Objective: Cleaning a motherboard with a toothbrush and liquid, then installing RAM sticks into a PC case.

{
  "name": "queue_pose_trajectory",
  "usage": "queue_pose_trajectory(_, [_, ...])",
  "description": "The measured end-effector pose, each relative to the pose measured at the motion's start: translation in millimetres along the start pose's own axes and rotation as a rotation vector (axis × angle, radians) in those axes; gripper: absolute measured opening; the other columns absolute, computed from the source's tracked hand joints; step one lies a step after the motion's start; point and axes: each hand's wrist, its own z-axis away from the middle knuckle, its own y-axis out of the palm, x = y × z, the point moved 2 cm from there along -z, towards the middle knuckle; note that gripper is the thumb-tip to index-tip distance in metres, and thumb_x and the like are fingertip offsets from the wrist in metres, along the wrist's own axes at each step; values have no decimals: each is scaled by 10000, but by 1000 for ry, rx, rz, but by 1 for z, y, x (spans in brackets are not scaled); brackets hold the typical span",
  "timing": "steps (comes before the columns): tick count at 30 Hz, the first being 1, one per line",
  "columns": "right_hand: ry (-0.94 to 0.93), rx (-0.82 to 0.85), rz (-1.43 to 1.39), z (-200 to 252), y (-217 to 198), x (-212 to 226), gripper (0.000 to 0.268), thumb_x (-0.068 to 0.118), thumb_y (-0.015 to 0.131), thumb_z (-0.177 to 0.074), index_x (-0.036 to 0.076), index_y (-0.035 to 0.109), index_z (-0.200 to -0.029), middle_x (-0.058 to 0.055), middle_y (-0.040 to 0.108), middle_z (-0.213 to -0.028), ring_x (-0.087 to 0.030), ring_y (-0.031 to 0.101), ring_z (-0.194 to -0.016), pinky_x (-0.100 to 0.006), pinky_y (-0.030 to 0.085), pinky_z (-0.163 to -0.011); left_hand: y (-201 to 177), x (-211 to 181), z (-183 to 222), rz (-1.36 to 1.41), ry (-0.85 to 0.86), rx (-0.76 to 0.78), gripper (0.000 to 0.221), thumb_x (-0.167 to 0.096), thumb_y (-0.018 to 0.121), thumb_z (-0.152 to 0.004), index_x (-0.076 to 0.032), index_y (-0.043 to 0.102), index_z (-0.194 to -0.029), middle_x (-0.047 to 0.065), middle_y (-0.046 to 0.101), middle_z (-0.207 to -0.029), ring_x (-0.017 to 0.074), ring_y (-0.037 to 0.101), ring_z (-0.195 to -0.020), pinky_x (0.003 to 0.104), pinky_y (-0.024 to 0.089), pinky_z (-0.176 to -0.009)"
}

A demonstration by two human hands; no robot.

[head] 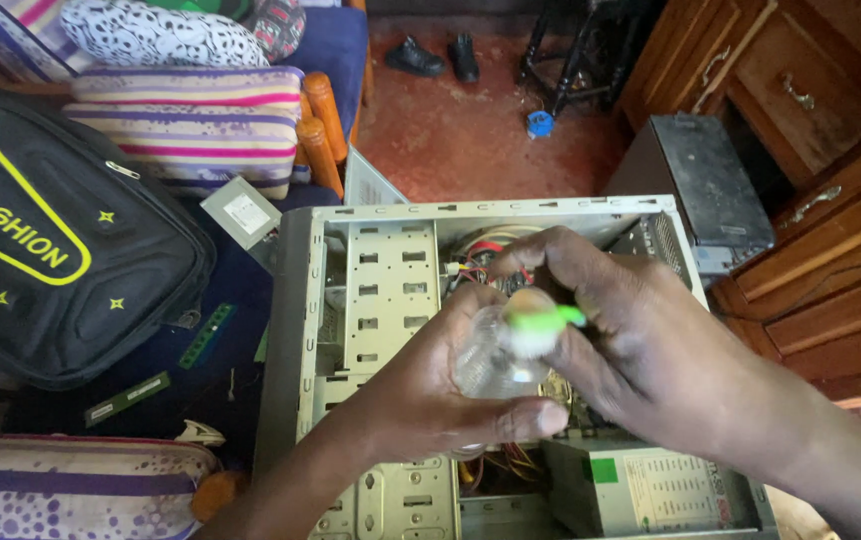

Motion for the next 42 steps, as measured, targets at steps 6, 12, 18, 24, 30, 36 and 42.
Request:
queue_pose_trajectory(6, [-164, 58, -1, -3, 1, 4, 346, 289, 435, -1027, 51, 560, -1245, -124, 668, -1158, -224, 720, -978, -362, 649, -820, -18, -1, 7, -253, 107, -219, 523, -226, 784, -851, -108, 420, -1207, 44, 569, -1134, 107, 559, -997, 270, 461, -847])
queue_pose_trajectory(12, [-43, -16, 168, -16, 7, -4, 166, 159, 609, -971, 55, 581, -1097, -40, 647, -811, -142, 569, -479, -327, 433, -438, -17, -7, 11, -162, 127, -243, 503, -148, 800, -856, -108, 446, -1212, 61, 651, -1150, 106, 627, -1022, 262, 529, -856])
queue_pose_trajectory(18, [-151, 24, 362, -18, 2, -3, 390, 138, 635, -905, 126, 575, -1290, -78, 587, -962, -276, 636, -634, -411, 475, -501, -28, -21, 12, -316, 82, -305, 519, -170, 842, -799, -90, 550, -1221, 29, 684, -1116, 95, 645, -1016, 248, 541, -878])
queue_pose_trajectory(24, [-250, 31, 208, -23, -5, 10, 341, 73, 477, -995, 25, 533, -1328, -142, 537, -1116, -257, 661, -884, -384, 569, -655, -49, -19, 20, -412, 190, -252, 581, -392, 808, -818, -57, 608, -1248, 29, 515, -1139, 97, 587, -957, 217, 486, -783])
queue_pose_trajectory(30, [-213, 115, 141, -30, -10, 12, 285, 137, 628, -963, 33, 602, -1227, -126, 582, -1097, -231, 681, -897, -367, 574, -735, -54, -17, 20, -567, 261, -269, 500, -364, 776, -855, -68, 604, -1218, 44, 514, -1136, 106, 571, -982, 227, 502, -799])
queue_pose_trajectory(36, [-152, 30, 140, -37, -5, 15, 237, 238, 590, -1006, 22, 597, -1103, -107, 637, -1031, -230, 646, -737, -379, 447, -605, -41, -35, 15, -745, 228, -368, 429, -316, 832, -797, -117, 671, -1141, -3, 588, -1006, 109, 587, -891, 245, 464, -799])
queue_pose_trajectory(42, [-219, 126, 60, -39, -10, 11, 466, -88, 552, -852, 45, 599, -1296, -115, 548, -1093, -249, 645, -944, -348, 503, -719, -56, -31, 20, -577, 268, -272, 575, -528, 717, -857, -58, 627, -1176, 41, 515, -1103, 98, 540, -937, 217, 453, -761])
